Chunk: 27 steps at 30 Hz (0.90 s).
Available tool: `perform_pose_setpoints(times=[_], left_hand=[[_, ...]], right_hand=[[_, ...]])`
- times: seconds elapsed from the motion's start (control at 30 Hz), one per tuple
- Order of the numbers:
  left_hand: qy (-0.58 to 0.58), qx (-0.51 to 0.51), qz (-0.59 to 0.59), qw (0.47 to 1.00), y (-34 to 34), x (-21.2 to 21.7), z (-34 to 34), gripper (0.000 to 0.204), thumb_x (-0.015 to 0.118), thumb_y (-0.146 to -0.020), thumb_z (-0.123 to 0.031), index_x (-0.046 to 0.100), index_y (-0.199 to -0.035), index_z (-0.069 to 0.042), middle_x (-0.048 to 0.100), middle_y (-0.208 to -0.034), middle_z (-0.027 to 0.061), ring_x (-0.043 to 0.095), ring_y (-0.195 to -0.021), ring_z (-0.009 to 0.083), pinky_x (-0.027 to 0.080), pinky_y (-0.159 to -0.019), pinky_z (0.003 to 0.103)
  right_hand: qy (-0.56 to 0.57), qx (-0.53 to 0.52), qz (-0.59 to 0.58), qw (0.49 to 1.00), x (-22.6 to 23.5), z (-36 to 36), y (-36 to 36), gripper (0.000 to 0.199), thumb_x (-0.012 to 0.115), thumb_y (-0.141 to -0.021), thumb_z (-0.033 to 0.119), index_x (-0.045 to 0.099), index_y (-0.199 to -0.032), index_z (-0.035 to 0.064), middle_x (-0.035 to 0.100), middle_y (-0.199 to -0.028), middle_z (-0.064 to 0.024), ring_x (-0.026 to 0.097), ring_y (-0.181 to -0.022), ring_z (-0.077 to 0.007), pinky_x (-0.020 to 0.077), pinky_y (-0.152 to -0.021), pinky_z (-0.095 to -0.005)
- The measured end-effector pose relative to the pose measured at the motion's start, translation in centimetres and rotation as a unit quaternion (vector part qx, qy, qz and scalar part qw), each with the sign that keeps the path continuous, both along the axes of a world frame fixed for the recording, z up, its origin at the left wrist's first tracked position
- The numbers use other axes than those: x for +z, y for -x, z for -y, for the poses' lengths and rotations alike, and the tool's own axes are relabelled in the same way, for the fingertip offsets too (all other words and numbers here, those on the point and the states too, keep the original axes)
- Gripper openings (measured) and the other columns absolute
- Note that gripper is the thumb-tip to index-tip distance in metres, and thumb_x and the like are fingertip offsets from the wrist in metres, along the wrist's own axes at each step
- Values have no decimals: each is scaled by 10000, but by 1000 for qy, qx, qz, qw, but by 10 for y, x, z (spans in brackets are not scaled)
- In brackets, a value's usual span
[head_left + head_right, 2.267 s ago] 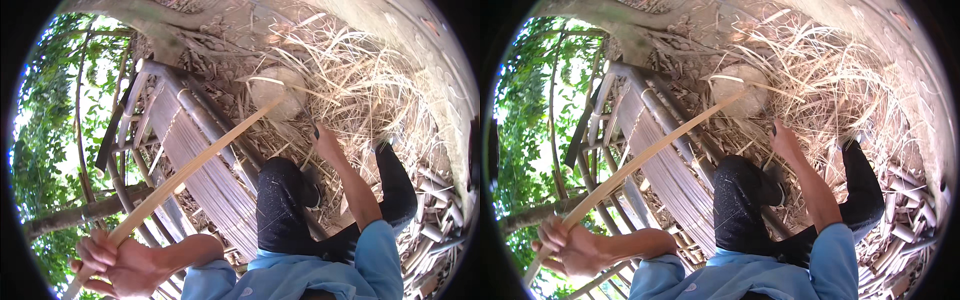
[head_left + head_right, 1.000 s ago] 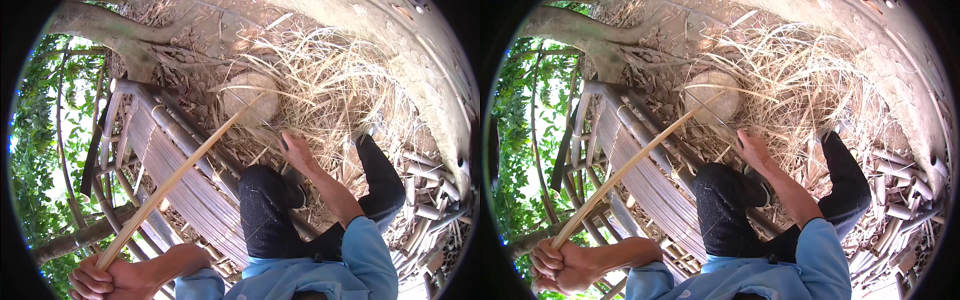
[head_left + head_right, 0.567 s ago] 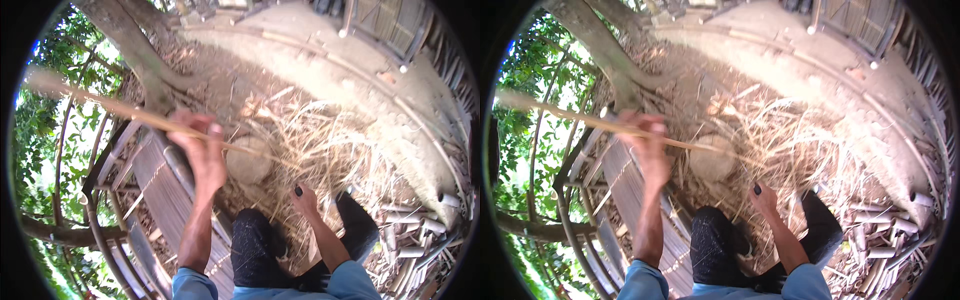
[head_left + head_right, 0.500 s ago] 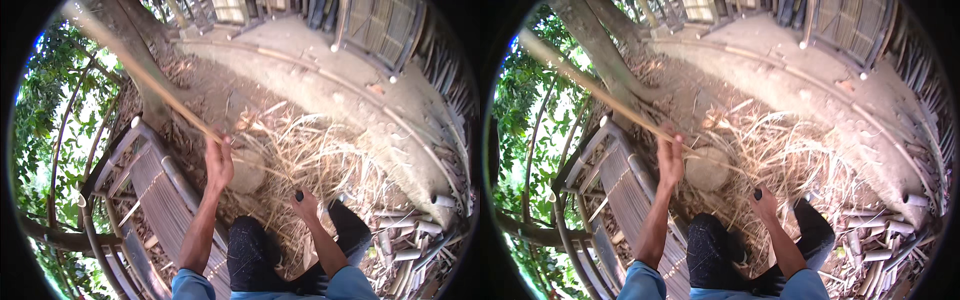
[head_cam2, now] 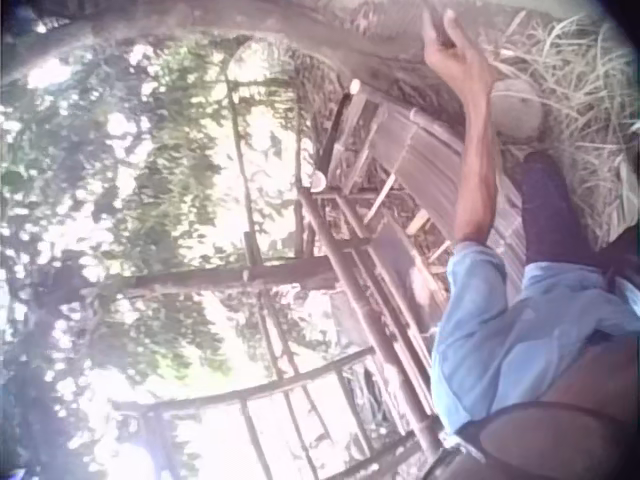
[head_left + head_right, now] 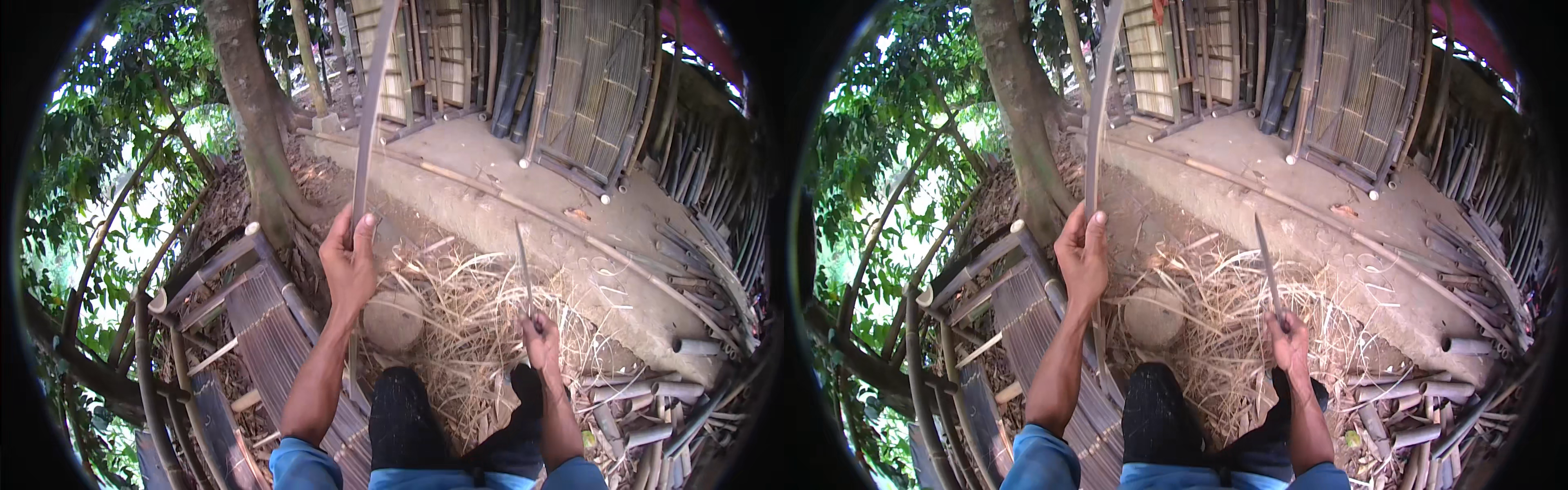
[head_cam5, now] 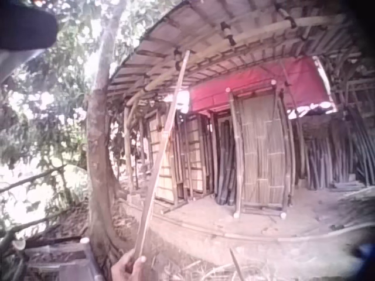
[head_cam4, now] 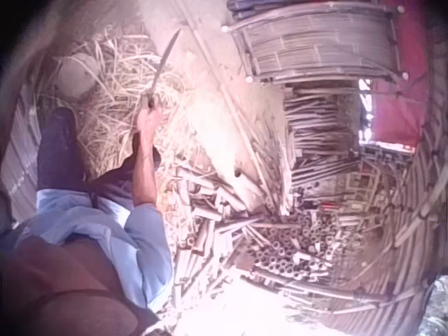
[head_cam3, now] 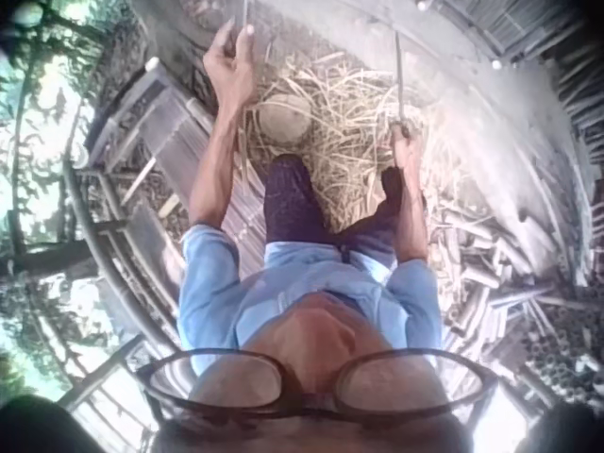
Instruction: The person scrapes a long bamboo strip with a knife and later wipes the surface of a bamboo bench.
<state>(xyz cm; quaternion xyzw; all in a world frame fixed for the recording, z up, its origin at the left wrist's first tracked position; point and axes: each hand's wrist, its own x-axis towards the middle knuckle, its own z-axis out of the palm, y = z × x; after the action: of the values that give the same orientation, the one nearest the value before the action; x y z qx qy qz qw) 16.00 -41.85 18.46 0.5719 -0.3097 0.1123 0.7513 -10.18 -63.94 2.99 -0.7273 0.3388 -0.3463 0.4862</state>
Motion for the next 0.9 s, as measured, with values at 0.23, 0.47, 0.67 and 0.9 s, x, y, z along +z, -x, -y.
perform_pose_setpoints(times=[0.23,0.47,0.67,0.9], left_hand=[[-72,-84,-97,989,63,-36,-43,256,671,-963,-12,692,-1215,33,666,-904,-56,511,-737,-12,372,-628,173],[-118,-166,-183,962,123,-104,-56,228,654,-958,2,707,-1175,45,733,-963,0,613,-850,34,473,-757,206],[-191,-191,-210,940,149,-122,-76,239,669,-959,-12,701,-1186,54,713,-992,-3,596,-888,33,473,-776,208],[-214,-188,-230,930,161,-132,-111,250,684,-958,-19,692,-1198,51,632,-919,-47,561,-843,32,451,-752,199]], right_hand=[[81,67,-12,994,64,-51,-3,474,548,-1028,482,590,-894,29,445,-619,-22,397,-598,-153,342,-554,-366],[307,136,-207,919,80,-108,-5,604,546,-977,626,718,-922,50,630,-614,-178,669,-580,-342,525,-592,-467],[305,104,-235,917,82,-90,-11,686,535,-943,704,716,-816,55,586,-512,-150,647,-515,-353,516,-515,-468],[452,159,-215,851,65,-91,-13,720,490,-961,717,706,-723,74,546,-492,-133,596,-456,-276,502,-486,-432]])
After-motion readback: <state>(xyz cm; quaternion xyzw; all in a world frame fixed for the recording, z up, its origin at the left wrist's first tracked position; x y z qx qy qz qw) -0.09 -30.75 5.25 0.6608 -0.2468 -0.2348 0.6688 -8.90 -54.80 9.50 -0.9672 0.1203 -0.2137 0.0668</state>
